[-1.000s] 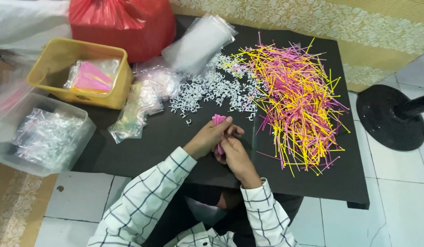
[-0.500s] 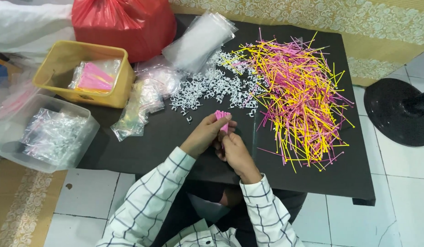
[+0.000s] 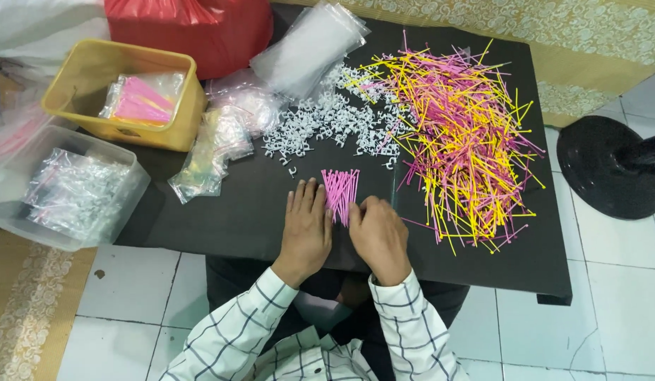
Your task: The person sorts pink plastic sticks from a mixed pile of yellow and pink sticks, then places them into a clear plastic bag. Afterward, they gather small white plastic clips from the table and arrange them into a small pile.
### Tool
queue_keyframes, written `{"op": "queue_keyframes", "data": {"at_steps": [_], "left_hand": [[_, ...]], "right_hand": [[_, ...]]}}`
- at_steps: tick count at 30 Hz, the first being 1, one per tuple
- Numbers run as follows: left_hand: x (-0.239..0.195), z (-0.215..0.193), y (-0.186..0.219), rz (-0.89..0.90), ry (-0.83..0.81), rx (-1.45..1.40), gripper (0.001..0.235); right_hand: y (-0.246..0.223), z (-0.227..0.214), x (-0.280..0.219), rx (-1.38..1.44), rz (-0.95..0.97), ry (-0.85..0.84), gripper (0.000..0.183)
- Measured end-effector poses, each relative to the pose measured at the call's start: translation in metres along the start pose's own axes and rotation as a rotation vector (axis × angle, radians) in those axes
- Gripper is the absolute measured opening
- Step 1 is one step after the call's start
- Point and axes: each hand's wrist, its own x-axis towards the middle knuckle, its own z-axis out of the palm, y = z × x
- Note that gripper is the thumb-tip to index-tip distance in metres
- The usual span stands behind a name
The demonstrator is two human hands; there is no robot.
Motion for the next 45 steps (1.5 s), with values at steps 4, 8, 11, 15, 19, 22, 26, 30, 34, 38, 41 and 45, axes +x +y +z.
{"op": "queue_keyframes", "data": {"at_steps": [4, 8, 11, 15, 19, 22, 26, 30, 34, 38, 41, 45], "left_hand": [[-0.012, 0.004, 0.002, -0.026, -0.096, 0.103, 0.057], [-0.017, 0.013, 0.0, 0.026, -0.122, 0.232, 0.06], [-0.015, 0.012, -0.001, 0.048, -0.118, 0.229, 0.061], [-0.011, 0.004, -0.004, 0.036, -0.142, 0.11, 0.066], [0.01, -0.012, -0.017, 0.055, -0.117, 0.147, 0.059], [0.046, -0.027, -0.038, 0.136, 0.029, 0.195, 0.046], [0.124, -0.031, -0.096, 0.159, 0.232, 0.405, 0.035], [0.204, -0.025, -0.147, 0.128, 0.257, 0.496, 0.033], [0.24, -0.011, -0.163, 0.106, 0.238, 0.518, 0.033], [0.262, 0.008, -0.18, 0.161, 0.255, 0.638, 0.022], [0.274, 0.013, -0.185, 0.166, 0.253, 0.659, 0.016], [0.276, 0.014, -0.184, 0.128, 0.187, 0.564, 0.016]], "right_hand": [[-0.003, 0.001, -0.008, 0.131, -0.137, 0.142, 0.044], [0.0, 0.023, -0.008, 0.169, -0.302, 0.173, 0.042], [0.003, 0.025, -0.006, 0.223, -0.351, 0.169, 0.042], [0.018, 0.027, 0.003, 0.292, -0.343, 0.16, 0.045], [0.018, 0.021, 0.013, 0.308, -0.346, 0.154, 0.041], [0.02, 0.017, 0.037, 0.259, -0.413, 0.181, 0.039], [-0.002, -0.002, 0.079, 0.115, -0.581, 0.244, 0.038], [-0.035, -0.001, 0.146, 0.014, -0.704, 0.299, 0.032], [-0.065, 0.013, 0.214, -0.059, -0.742, 0.301, 0.036], [-0.077, 0.034, 0.28, -0.187, -0.802, 0.325, 0.039], [-0.081, 0.042, 0.308, -0.229, -0.809, 0.331, 0.035], [-0.072, 0.058, 0.343, -0.28, -0.837, 0.322, 0.024]]}}
